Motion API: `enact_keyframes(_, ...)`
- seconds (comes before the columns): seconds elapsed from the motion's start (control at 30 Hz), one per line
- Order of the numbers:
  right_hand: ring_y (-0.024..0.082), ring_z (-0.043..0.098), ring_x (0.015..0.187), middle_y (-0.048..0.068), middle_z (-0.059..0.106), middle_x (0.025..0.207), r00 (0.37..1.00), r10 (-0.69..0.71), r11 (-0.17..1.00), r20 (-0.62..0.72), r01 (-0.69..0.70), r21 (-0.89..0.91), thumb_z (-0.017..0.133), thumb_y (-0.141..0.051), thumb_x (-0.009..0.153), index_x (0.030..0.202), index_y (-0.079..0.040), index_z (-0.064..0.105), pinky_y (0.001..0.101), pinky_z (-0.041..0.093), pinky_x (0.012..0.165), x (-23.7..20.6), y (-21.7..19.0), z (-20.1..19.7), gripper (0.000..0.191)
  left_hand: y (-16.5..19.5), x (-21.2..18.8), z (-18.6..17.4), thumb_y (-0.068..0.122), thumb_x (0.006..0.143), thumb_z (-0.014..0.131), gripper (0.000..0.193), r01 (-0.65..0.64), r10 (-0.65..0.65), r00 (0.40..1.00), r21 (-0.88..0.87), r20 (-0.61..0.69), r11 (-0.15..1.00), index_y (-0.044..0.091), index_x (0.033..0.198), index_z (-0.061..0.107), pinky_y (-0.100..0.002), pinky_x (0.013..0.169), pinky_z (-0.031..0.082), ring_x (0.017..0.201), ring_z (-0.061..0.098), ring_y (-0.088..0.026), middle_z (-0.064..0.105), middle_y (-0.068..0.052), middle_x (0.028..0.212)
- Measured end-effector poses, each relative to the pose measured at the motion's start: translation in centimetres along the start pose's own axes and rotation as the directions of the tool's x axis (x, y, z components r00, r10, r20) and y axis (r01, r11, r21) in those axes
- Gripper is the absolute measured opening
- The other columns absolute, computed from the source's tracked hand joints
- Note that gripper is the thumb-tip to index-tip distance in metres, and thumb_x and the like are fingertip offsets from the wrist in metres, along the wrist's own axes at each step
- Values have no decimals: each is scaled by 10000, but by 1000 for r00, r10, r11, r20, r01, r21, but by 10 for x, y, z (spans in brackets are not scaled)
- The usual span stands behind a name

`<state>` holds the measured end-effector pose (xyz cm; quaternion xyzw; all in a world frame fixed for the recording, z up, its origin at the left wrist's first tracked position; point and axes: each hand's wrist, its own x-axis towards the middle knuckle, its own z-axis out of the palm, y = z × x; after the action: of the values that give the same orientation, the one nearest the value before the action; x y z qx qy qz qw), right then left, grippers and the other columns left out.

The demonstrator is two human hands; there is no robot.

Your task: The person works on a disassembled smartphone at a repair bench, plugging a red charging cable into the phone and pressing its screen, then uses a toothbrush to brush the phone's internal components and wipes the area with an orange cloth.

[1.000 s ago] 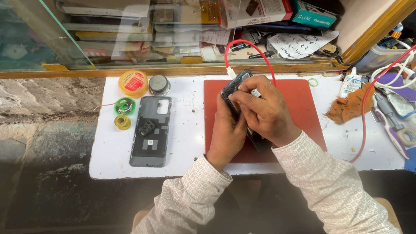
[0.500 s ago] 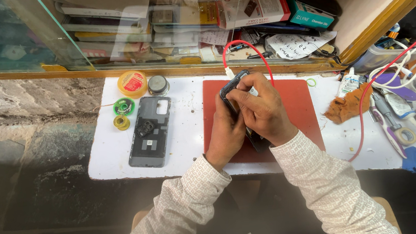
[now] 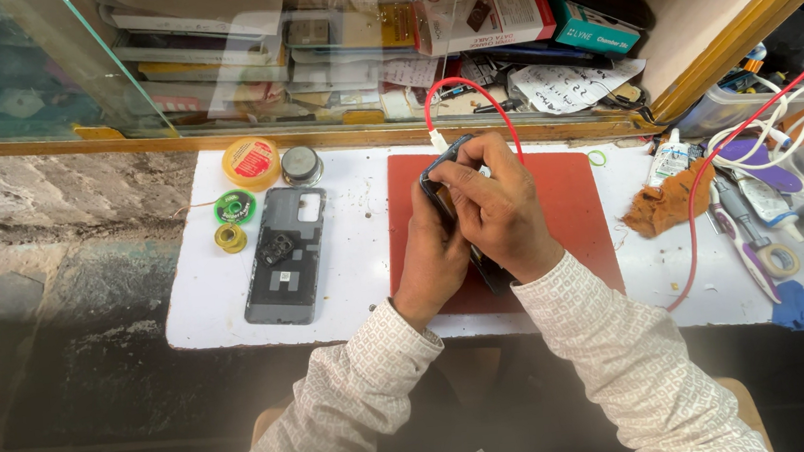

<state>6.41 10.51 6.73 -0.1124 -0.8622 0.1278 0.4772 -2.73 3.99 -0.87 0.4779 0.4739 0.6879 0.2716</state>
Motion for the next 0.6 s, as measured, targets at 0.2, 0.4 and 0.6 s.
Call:
enact_keyframes(0.2, 236, 617, 901, 106, 562, 1017, 998, -44, 998, 38, 43, 34, 711, 92, 862, 1068, -18, 704, 328, 532, 740, -3, 0, -3, 233, 1, 1, 1, -11, 1033, 540, 345, 60, -62, 998, -40, -33, 997, -9, 1317, 344, -287, 811, 565, 975, 674, -167, 679, -142, 1046)
enact_keyframes(0.4, 227, 635, 905, 112, 567, 1024, 998, 65, 996, -11, -64, 62, 687, 113, 882, 1069, -17, 716, 307, 554, 735, 0, 3, 4, 229, 3, 0, 0, -34, 1017, 509, 315, -27, 27, 1000, -17, -3, 999, -21, 1294, 358, -294, 868, 567, 1041, 692, -186, 688, -156, 1096)
enact_keyframes(0.6, 234, 636, 902, 100, 571, 999, 1000, 8, 999, 9, -8, 47, 696, 111, 868, 1051, -29, 728, 333, 545, 758, -5, 3, 0, 233, 3, 0, 1, -15, 1050, 517, 287, -34, 34, 999, -6, -35, 999, -18, 1294, 366, -291, 874, 562, 1035, 694, -184, 692, -157, 1082)
